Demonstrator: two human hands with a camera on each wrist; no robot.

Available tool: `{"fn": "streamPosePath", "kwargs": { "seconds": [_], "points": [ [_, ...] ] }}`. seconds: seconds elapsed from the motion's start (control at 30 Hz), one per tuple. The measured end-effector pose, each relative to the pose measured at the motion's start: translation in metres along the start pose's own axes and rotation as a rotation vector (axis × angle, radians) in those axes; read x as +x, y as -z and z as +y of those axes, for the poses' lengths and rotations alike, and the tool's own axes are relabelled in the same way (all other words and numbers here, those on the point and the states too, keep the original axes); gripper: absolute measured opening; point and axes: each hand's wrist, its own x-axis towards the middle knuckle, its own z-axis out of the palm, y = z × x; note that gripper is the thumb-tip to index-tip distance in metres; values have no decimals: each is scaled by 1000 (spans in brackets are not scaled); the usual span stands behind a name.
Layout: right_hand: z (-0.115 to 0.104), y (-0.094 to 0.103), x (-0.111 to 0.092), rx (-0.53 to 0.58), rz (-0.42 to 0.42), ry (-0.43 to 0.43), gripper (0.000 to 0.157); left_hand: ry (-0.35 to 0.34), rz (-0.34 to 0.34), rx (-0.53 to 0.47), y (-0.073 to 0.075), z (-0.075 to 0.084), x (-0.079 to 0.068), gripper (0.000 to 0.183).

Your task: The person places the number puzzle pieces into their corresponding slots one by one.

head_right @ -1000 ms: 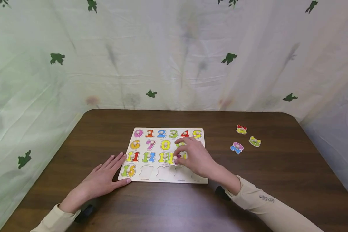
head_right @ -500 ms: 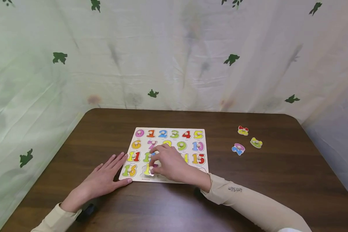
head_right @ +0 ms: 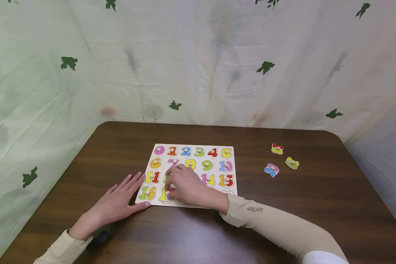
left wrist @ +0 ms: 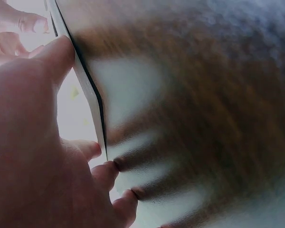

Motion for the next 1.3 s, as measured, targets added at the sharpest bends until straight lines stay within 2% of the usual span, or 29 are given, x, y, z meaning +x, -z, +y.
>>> {"fn": "streamPosePath", "kwargs": {
  "seconds": [0.27,0.47,0.73,1.0,1.3],
  "points": [
    [3,1,-2,-3,14,7,13,16,-7,4,1,1,0,99],
    [16,16,-14,62,92,-23,13,21,-15,12,2,2,0,99],
    [52,39,-40,118,197,-118,13,18,-10,14,2,2,0,100],
    [90,55,-76,251,272,-248,14,20,-8,19,0,2,0,100],
    [129,74,-113,256,325,-330,18,21,-12,25,0,3,1,101]
  ]
}}
